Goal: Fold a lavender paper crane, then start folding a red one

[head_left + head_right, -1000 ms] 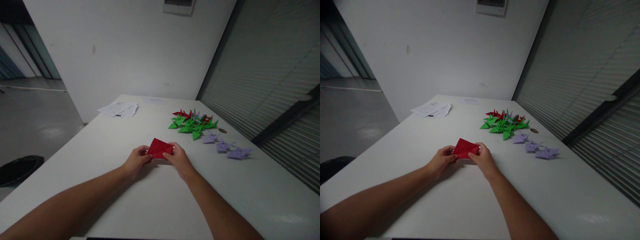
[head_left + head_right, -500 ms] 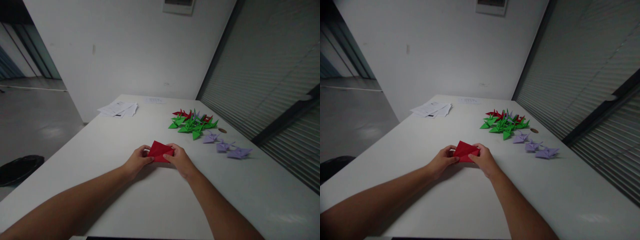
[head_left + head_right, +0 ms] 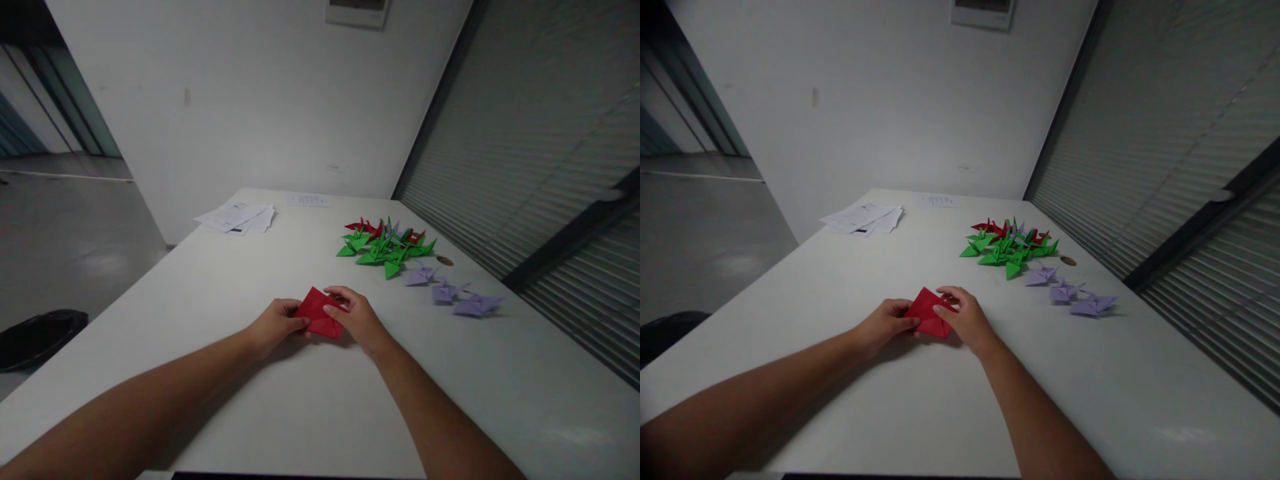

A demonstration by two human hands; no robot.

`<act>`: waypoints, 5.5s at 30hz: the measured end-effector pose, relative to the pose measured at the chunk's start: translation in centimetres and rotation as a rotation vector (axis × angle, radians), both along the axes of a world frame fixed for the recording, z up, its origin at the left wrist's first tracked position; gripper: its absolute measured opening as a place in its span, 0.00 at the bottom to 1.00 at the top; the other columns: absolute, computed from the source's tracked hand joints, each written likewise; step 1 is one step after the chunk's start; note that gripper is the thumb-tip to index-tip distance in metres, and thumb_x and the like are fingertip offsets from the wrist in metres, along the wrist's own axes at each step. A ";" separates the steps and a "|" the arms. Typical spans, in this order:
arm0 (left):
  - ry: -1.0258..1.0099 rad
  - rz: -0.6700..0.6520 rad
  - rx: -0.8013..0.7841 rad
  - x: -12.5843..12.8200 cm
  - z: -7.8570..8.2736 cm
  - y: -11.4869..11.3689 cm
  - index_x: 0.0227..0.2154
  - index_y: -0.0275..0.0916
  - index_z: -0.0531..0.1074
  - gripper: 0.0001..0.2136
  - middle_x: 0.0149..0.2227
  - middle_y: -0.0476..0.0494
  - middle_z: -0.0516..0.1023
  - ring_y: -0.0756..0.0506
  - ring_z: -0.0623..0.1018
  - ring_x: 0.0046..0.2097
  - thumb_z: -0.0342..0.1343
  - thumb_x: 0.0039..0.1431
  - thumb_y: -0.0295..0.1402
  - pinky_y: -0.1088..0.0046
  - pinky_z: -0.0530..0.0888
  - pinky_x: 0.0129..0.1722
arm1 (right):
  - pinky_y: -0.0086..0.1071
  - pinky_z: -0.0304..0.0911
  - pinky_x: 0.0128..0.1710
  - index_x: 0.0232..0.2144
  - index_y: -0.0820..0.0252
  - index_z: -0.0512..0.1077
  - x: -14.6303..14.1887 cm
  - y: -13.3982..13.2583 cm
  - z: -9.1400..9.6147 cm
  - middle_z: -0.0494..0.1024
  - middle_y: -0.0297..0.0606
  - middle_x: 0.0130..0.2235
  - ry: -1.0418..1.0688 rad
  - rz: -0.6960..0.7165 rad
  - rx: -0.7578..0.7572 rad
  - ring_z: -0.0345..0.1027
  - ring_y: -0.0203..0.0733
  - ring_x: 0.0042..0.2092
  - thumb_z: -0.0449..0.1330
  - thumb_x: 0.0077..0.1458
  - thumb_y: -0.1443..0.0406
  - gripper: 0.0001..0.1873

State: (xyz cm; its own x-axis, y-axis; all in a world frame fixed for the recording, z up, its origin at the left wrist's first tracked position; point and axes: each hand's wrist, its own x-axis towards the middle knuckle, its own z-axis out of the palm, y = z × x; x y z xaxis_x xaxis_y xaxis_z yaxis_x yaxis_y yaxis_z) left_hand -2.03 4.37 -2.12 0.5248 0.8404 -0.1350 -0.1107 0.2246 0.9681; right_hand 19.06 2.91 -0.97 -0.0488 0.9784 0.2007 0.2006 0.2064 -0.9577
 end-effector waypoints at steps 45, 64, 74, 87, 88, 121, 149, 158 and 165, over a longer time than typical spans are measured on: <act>-0.371 0.147 -0.324 0.3 0.8 -0.4 0.33 0.31 0.77 0.07 0.34 0.32 0.82 0.40 0.82 0.35 0.57 0.56 0.30 0.61 0.80 0.37 | 0.42 0.73 0.53 0.52 0.49 0.78 0.4 -0.7 0.1 0.80 0.42 0.53 -0.425 0.250 0.538 0.76 0.45 0.52 0.55 0.61 0.72 0.22; -0.198 0.216 -0.176 0.3 0.0 0.0 0.36 0.33 0.77 0.12 0.32 0.40 0.81 0.47 0.79 0.32 0.68 0.51 0.35 0.70 0.77 0.34 | 0.43 0.69 0.55 0.44 0.53 0.82 0.4 -1.0 0.7 0.80 0.42 0.52 -0.378 0.237 0.464 0.75 0.46 0.52 0.54 0.57 0.73 0.20; -0.118 0.238 0.000 0.4 -0.1 -0.2 0.35 0.35 0.78 0.15 0.32 0.44 0.81 0.47 0.79 0.34 0.69 0.49 0.40 0.67 0.78 0.39 | 0.30 0.61 0.31 0.29 0.61 0.77 -0.6 -0.8 0.5 0.78 0.35 0.28 -0.237 0.111 0.001 0.69 0.39 0.31 0.58 0.60 0.58 0.14; -0.064 0.256 -0.006 0.3 0.2 -0.2 0.28 0.34 0.75 0.13 0.27 0.43 0.80 0.48 0.79 0.30 0.72 0.45 0.34 0.71 0.77 0.33 | 0.29 0.56 0.24 0.26 0.60 0.73 0.0 -0.3 0.2 0.75 0.33 0.24 -0.066 -0.021 -0.095 0.63 0.36 0.25 0.64 0.52 0.56 0.13; -0.059 0.254 -0.006 0.3 0.2 -0.2 0.27 0.34 0.75 0.13 0.27 0.43 0.80 0.49 0.79 0.29 0.72 0.44 0.34 0.71 0.77 0.33 | 0.29 0.56 0.24 0.26 0.60 0.74 0.0 -0.3 0.3 0.76 0.34 0.25 -0.052 -0.031 -0.097 0.64 0.36 0.25 0.64 0.52 0.56 0.13; -0.179 0.429 -0.032 1.4 0.3 -0.4 0.31 0.33 0.74 0.15 0.27 0.45 0.81 0.50 0.81 0.29 0.73 0.44 0.33 0.74 0.78 0.34 | 0.40 0.65 0.55 0.37 0.60 0.80 -5.1 -1.8 -0.7 0.83 0.40 0.41 0.810 0.149 -0.287 0.75 0.43 0.44 0.74 0.47 0.59 0.16; 0.037 0.090 -0.056 1.6 0.4 -1.3 0.29 0.35 0.72 0.16 0.25 0.44 0.82 0.48 0.80 0.28 0.74 0.42 0.33 0.74 0.76 0.31 | 0.38 0.70 0.42 0.33 0.63 0.79 -3.6 -0.8 -0.6 0.83 0.41 0.35 0.802 -0.147 -0.265 0.77 0.45 0.38 0.75 0.42 0.59 0.17; 0.023 0.046 -0.067 1.4 0.4 -1.4 0.29 0.35 0.71 0.19 0.25 0.44 0.82 0.48 0.81 0.27 0.75 0.40 0.36 0.73 0.76 0.31 | 0.34 0.68 0.36 0.29 0.62 0.77 -3.1 -0.7 -0.5 0.80 0.37 0.30 0.821 -0.171 -0.241 0.72 0.41 0.33 0.76 0.41 0.58 0.17; 0.019 0.009 -0.067 1.3 0.2 -1.6 0.29 0.36 0.71 0.18 0.24 0.46 0.81 0.46 0.82 0.30 0.74 0.41 0.36 0.73 0.76 0.33 | 0.34 0.66 0.34 0.27 0.62 0.77 -2.9 -0.7 0.1 0.79 0.37 0.29 0.806 -0.187 -0.224 0.71 0.40 0.31 0.76 0.39 0.58 0.17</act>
State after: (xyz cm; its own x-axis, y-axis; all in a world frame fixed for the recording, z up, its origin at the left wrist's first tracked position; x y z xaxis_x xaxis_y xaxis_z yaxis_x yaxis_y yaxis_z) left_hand -0.72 2.82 -1.87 0.5145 0.8335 -0.2013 -0.0944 0.2884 0.9528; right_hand 16.18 2.21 -0.82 0.1920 0.9768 -0.0946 -0.5472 0.0266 -0.8366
